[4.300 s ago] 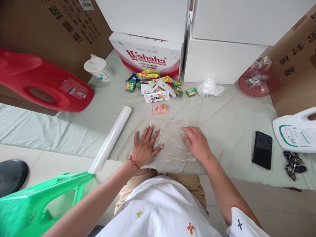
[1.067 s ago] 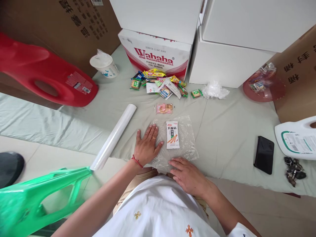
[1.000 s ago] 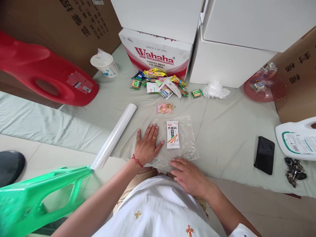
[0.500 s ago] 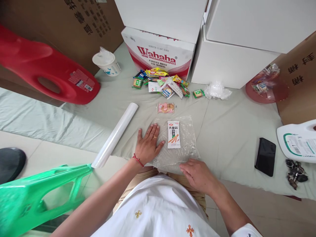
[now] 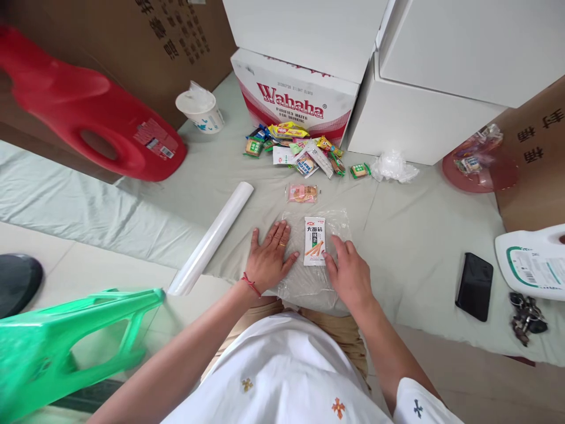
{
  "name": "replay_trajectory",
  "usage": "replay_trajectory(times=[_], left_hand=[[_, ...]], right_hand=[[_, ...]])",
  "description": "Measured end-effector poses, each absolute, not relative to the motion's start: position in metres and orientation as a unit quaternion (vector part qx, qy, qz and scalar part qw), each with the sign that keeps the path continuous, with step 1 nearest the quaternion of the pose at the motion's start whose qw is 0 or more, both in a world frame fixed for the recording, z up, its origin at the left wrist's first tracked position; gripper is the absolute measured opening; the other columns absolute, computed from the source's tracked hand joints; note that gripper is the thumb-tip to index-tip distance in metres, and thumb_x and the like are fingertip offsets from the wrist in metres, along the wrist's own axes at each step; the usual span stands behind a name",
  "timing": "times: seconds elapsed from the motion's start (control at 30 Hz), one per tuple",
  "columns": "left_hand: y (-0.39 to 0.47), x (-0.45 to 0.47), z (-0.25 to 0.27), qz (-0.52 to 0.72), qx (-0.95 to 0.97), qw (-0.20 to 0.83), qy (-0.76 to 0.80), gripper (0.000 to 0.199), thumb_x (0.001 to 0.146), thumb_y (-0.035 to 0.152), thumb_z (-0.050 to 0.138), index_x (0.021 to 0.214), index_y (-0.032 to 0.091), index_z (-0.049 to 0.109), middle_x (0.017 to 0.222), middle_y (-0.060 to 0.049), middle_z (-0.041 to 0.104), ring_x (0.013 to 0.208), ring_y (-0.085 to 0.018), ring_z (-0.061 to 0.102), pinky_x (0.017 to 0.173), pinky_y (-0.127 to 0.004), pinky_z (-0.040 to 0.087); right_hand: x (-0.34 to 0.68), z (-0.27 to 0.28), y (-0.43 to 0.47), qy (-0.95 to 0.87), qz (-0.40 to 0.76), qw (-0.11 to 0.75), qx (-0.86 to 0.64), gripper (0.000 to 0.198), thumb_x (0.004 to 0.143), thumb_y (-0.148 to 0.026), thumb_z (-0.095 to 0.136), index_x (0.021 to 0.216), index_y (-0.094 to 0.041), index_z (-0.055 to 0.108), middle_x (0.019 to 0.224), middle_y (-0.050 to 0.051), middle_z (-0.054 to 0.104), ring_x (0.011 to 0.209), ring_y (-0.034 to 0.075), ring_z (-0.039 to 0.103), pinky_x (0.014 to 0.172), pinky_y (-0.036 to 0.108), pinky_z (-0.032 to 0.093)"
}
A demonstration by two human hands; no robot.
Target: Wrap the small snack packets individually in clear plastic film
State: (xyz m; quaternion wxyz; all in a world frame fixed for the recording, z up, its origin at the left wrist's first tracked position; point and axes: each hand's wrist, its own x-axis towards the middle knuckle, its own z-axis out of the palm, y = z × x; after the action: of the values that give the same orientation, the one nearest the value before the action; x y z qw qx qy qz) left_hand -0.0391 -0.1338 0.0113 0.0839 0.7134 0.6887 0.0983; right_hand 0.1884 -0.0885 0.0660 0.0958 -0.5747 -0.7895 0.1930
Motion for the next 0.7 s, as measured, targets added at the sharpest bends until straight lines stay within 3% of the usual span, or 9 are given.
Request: replay_trajectory(times=[0.13, 0.27, 0.37, 0.57, 0.7], left_hand=[[-0.134, -0.039, 0.01, 0.107, 0.714, 0.083, 0.687, 0.071, 0.104, 0.054, 0.032, 0.164, 0.016, 0.03, 0.169, -0.014, 0.03, 0.159, -0.032, 0.028, 0.129, -0.066, 0.004], [-0.134, -0.039, 0.009, 0.112, 0.715, 0.083, 0.685, 0.071, 0.105, 0.053, 0.03, 0.164, 0.014, 0.029, 0.169, -0.013, 0.029, 0.159, -0.031, 0.028, 0.129, -0.067, 0.004], [-0.134, -0.039, 0.01, 0.114, 0.714, 0.083, 0.685, 0.07, 0.105, 0.052, 0.03, 0.164, 0.014, 0.029, 0.169, -0.013, 0.028, 0.159, -0.031, 0.027, 0.129, -0.066, 0.003], [-0.134, -0.04, 0.01, 0.118, 0.715, 0.09, 0.683, 0.071, 0.105, 0.052, 0.031, 0.164, 0.013, 0.03, 0.169, -0.014, 0.029, 0.159, -0.031, 0.028, 0.129, -0.067, 0.004], [-0.135, -0.039, 0.011, 0.117, 0.714, 0.087, 0.685, 0.072, 0.104, 0.054, 0.032, 0.164, 0.013, 0.03, 0.169, -0.015, 0.03, 0.158, -0.033, 0.028, 0.128, -0.068, 0.008]], right_hand=[[0.157, 0.06, -0.085, -0.772, 0.166, 0.027, -0.613, 0.081, 0.1, -0.06, 0.051, 0.163, -0.014, 0.025, 0.123, 0.02, 0.062, 0.091, 0.029, 0.07, 0.066, 0.035, 0.05], [0.137, 0.057, -0.081, -0.765, 0.157, -0.022, -0.624, 0.094, 0.096, -0.068, 0.054, 0.164, -0.012, 0.019, 0.129, 0.023, 0.057, 0.092, 0.031, 0.072, 0.066, 0.035, 0.05], [0.129, 0.059, -0.079, -0.763, 0.157, -0.042, -0.625, 0.092, 0.096, -0.064, 0.055, 0.162, -0.01, 0.021, 0.129, 0.024, 0.057, 0.093, 0.033, 0.072, 0.066, 0.037, 0.051], [0.121, 0.06, -0.081, -0.757, 0.131, -0.048, -0.638, 0.068, 0.099, -0.044, 0.055, 0.152, -0.007, 0.036, 0.125, 0.022, 0.058, 0.092, 0.031, 0.072, 0.069, 0.037, 0.052], [0.121, 0.059, -0.086, -0.742, 0.119, -0.028, -0.659, 0.063, 0.097, -0.041, 0.056, 0.148, -0.008, 0.04, 0.123, 0.019, 0.059, 0.094, 0.029, 0.071, 0.071, 0.035, 0.051]])
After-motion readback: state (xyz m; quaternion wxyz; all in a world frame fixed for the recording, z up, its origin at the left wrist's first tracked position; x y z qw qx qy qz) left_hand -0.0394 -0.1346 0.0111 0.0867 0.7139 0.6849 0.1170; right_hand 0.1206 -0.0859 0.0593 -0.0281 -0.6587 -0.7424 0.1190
